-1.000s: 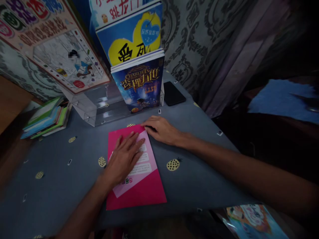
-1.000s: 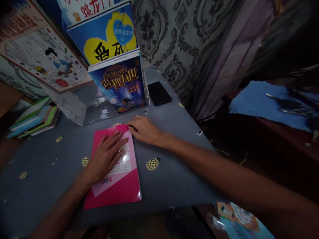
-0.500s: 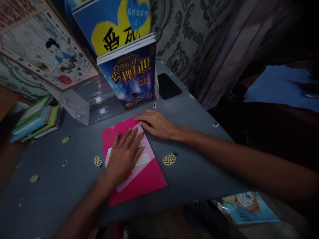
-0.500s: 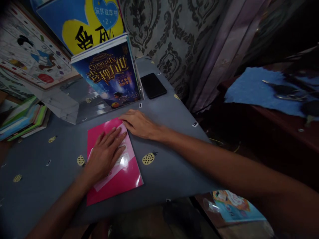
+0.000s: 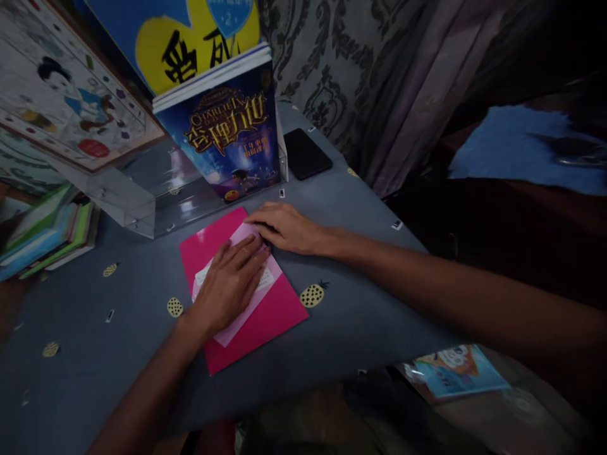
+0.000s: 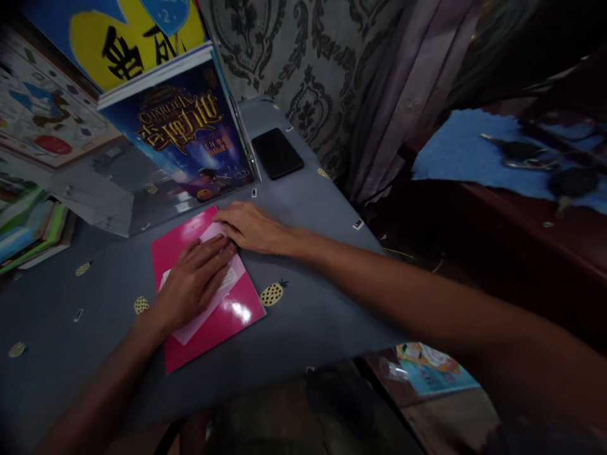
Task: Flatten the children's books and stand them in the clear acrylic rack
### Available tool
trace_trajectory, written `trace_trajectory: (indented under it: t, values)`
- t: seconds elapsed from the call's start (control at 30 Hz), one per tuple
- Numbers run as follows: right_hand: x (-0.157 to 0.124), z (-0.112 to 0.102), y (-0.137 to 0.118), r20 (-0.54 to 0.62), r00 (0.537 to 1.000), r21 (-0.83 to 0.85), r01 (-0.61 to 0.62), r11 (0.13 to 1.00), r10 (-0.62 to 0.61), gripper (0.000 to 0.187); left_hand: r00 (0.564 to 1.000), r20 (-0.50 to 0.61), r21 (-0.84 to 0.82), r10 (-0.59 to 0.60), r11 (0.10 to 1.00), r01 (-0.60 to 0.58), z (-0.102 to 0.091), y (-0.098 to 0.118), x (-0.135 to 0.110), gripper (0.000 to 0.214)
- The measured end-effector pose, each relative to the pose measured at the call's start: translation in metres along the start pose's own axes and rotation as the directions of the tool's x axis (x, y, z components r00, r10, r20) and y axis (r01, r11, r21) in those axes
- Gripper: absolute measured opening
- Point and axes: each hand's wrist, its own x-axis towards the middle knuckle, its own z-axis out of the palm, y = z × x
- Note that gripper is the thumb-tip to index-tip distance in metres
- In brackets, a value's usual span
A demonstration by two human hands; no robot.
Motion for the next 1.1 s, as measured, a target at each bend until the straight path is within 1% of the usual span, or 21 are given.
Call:
trace_trajectory:
  t: [0.07, 0.13, 0.23, 0.3, 0.43, 0.5, 0.73, 0.83, 0.93, 1.1]
  values:
    - [0.0, 0.002, 0.002, -0.004, 1.0, -0.005, 0.019, 1.0, -0.019, 0.027, 1.0, -0.011, -0.016, 0.02, 1.0, -0.02, 0.0, 0.001, 0.0, 0.036]
    - [0.0, 0.003, 0.004, -0.007, 0.999, -0.008, 0.032, 0.999, -0.032, 0.027, 1.0, -0.012, -0.022, 0.016, 1.0, -0.016, 0.0, 0.001, 0.0, 0.036]
    - [0.0, 0.003, 0.005, -0.003, 1.0, -0.021, 0.028, 0.999, -0.028, 0.026, 1.0, -0.018, -0.029, 0.012, 0.999, -0.013, 0.001, 0.0, -0.001, 0.036]
    - [0.0, 0.003, 0.004, 0.004, 1.0, -0.035, 0.02, 0.999, -0.02, 0.026, 0.999, -0.034, -0.04, 0.031, 0.999, -0.032, 0.001, 0.002, -0.002, 0.034]
    - [-0.002, 0.0, 0.001, 0.027, 0.999, -0.066, 0.025, 0.997, -0.023, 0.024, 0.987, -0.027, -0.141, 0.159, 0.977, -0.161, -0.004, 0.013, -0.008, 0.03]
    - [-0.002, -0.001, 0.001, 0.038, 0.999, -0.081, 0.034, 0.996, -0.031, 0.024, 0.979, -0.008, -0.177, 0.202, 0.964, -0.2, -0.006, 0.019, -0.009, 0.031]
    - [-0.001, -0.001, -0.002, 0.069, 0.997, -0.122, 0.031, 0.992, -0.023, 0.021, 0.98, 0.039, -0.163, 0.194, 0.969, -0.185, -0.011, 0.024, -0.01, 0.031]
    - [-0.001, -0.001, -0.003, 0.082, 0.997, -0.146, 0.028, 0.989, -0.017, 0.019, 0.965, 0.057, -0.21, 0.256, 0.948, -0.239, -0.014, 0.028, -0.012, 0.027]
    - [-0.002, 0.0, -0.003, 0.061, 0.997, -0.152, 0.052, 0.987, -0.043, 0.02, 0.946, 0.054, -0.269, 0.32, 0.917, -0.295, -0.015, 0.033, -0.015, 0.025]
    - [-0.002, 0.0, -0.001, 0.064, 0.997, -0.157, 0.056, 0.986, -0.046, 0.019, 0.947, 0.062, -0.25, 0.316, 0.923, -0.292, -0.013, 0.035, -0.016, 0.024]
